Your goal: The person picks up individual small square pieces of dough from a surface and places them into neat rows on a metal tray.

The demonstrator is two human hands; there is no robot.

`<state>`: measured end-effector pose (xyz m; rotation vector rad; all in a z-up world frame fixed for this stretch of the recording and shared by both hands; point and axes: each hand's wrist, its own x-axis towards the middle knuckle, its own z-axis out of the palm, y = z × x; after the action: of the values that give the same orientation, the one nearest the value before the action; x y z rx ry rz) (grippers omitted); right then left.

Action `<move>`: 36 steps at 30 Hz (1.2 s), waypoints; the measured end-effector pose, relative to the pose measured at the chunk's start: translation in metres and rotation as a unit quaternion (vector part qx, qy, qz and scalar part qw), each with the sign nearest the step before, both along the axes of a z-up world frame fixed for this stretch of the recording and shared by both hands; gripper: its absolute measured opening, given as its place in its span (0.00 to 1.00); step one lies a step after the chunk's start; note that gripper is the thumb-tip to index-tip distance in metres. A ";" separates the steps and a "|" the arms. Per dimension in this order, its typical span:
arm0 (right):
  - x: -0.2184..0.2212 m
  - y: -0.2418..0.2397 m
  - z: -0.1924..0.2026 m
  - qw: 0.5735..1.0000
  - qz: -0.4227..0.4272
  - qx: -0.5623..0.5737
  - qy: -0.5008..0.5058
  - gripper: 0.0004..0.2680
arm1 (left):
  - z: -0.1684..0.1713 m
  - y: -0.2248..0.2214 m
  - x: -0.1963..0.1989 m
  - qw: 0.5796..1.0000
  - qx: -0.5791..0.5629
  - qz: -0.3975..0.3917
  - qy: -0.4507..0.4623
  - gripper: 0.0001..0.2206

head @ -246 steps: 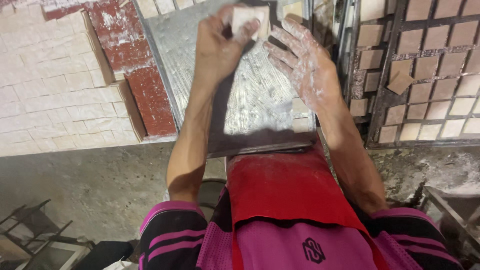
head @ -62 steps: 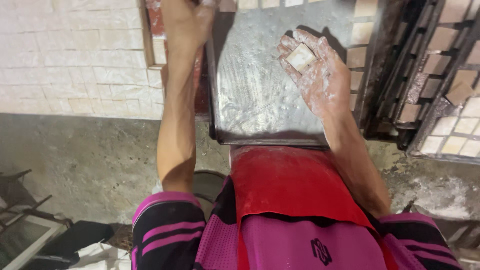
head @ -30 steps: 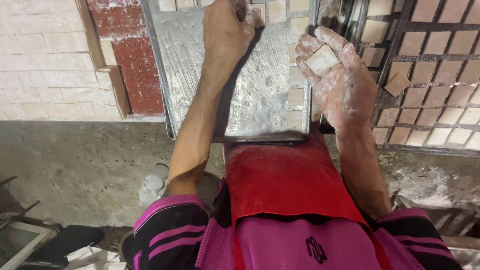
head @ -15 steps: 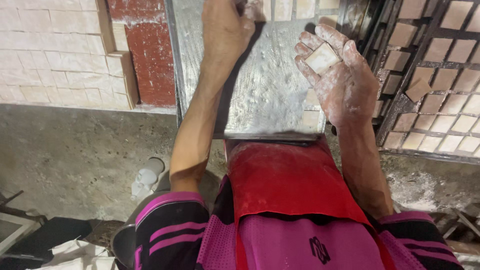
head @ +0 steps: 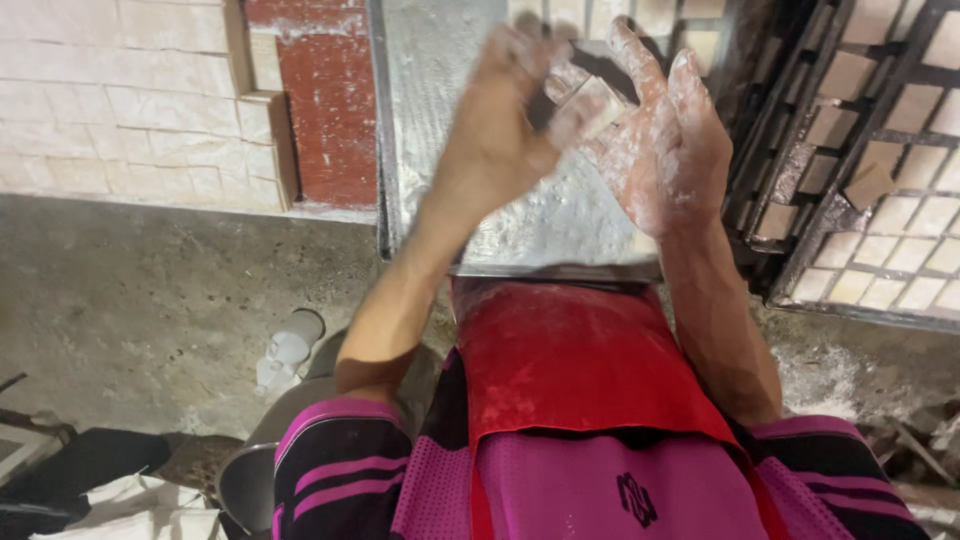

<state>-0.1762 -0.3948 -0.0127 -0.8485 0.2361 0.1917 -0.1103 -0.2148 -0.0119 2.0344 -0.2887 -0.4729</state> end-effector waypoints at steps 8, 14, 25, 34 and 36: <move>0.012 0.028 -0.007 0.994 0.054 0.021 0.095 0.28 | -0.048 0.038 0.012 0.986 -0.118 0.056 -0.106 0.06; 0.003 0.016 -0.009 0.994 0.073 -0.031 0.073 0.29 | -0.059 0.051 0.060 0.989 0.014 0.100 -0.111 0.05; 0.006 0.010 -0.019 0.995 0.080 -0.006 0.061 0.30 | -0.059 0.055 0.063 0.979 -0.026 0.110 -0.167 0.04; 0.011 0.018 -0.019 0.995 0.076 -0.012 0.067 0.30 | -0.067 0.079 0.062 0.965 0.107 0.116 -0.207 0.07; 0.012 0.022 -0.016 0.995 0.077 -0.014 0.065 0.31 | -0.068 0.086 0.058 0.959 0.125 0.119 -0.225 0.07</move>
<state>-0.1647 -0.3726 -0.0291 -0.8829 0.2963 0.3901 -0.0519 -0.1292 -0.0796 2.3779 -0.2600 0.1177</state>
